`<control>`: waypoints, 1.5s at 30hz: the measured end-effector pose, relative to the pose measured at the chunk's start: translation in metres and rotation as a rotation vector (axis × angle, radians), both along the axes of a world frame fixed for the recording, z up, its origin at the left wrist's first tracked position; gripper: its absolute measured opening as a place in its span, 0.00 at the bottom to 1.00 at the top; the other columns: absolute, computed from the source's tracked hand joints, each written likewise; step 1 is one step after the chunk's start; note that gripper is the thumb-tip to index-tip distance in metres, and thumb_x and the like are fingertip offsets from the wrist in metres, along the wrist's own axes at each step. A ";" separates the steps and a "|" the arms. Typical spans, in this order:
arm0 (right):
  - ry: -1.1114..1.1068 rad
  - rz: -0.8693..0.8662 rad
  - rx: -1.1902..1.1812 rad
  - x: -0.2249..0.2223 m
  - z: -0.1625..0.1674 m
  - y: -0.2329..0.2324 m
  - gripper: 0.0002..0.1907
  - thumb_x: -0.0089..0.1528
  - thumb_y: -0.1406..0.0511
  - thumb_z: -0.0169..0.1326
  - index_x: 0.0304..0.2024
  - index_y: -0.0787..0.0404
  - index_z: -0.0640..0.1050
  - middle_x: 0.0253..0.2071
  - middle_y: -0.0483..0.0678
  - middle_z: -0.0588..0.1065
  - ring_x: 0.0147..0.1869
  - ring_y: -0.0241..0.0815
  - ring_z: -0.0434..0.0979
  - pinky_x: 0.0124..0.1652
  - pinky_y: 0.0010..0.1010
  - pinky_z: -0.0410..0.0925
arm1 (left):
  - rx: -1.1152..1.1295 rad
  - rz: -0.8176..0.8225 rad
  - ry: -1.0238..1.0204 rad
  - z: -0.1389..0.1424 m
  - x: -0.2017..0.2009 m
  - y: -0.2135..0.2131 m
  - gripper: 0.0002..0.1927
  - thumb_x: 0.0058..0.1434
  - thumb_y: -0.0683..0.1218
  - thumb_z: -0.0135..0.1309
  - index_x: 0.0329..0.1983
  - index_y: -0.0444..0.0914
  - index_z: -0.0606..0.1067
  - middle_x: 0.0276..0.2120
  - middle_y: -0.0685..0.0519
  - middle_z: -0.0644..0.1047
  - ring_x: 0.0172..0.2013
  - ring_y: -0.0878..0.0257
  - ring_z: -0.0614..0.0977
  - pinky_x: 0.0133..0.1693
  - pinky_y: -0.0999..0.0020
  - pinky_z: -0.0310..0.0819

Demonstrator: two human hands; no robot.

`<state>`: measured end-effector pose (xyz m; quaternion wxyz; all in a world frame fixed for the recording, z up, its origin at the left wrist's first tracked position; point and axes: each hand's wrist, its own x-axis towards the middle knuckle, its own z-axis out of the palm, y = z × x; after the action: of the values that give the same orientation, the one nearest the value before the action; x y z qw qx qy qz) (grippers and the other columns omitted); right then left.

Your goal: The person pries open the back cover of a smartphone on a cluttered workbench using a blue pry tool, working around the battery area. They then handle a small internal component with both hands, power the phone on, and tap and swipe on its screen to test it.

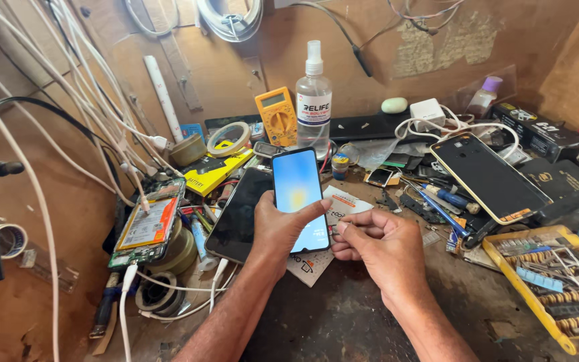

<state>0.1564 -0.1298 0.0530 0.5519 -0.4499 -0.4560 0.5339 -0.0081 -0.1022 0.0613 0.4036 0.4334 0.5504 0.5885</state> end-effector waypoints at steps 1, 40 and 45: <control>0.001 -0.001 -0.006 0.000 0.000 0.000 0.07 0.60 0.72 0.59 0.38 0.72 0.82 0.29 0.55 0.83 0.30 0.39 0.83 0.32 0.29 0.78 | -0.004 -0.004 -0.012 0.000 0.000 0.000 0.30 0.42 0.49 0.74 0.42 0.32 0.73 0.35 0.48 0.81 0.32 0.65 0.83 0.33 0.69 0.80; -0.016 -0.004 -0.010 -0.001 0.001 -0.006 0.07 0.60 0.71 0.59 0.38 0.72 0.82 0.29 0.55 0.83 0.31 0.40 0.84 0.34 0.30 0.78 | 0.055 -0.006 -0.048 -0.006 0.001 -0.004 0.27 0.45 0.47 0.72 0.43 0.32 0.72 0.35 0.50 0.81 0.33 0.66 0.83 0.33 0.70 0.80; -0.083 -0.022 0.009 -0.002 0.002 -0.005 0.07 0.59 0.72 0.60 0.37 0.72 0.82 0.28 0.54 0.82 0.29 0.39 0.83 0.31 0.29 0.78 | 0.072 -0.016 -0.041 -0.006 0.001 -0.004 0.27 0.45 0.47 0.73 0.43 0.32 0.72 0.35 0.50 0.81 0.33 0.66 0.83 0.33 0.70 0.79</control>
<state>0.1542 -0.1345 0.0546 0.5404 -0.4743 -0.4759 0.5065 -0.0076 -0.1067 0.0550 0.4036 0.4398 0.5171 0.6134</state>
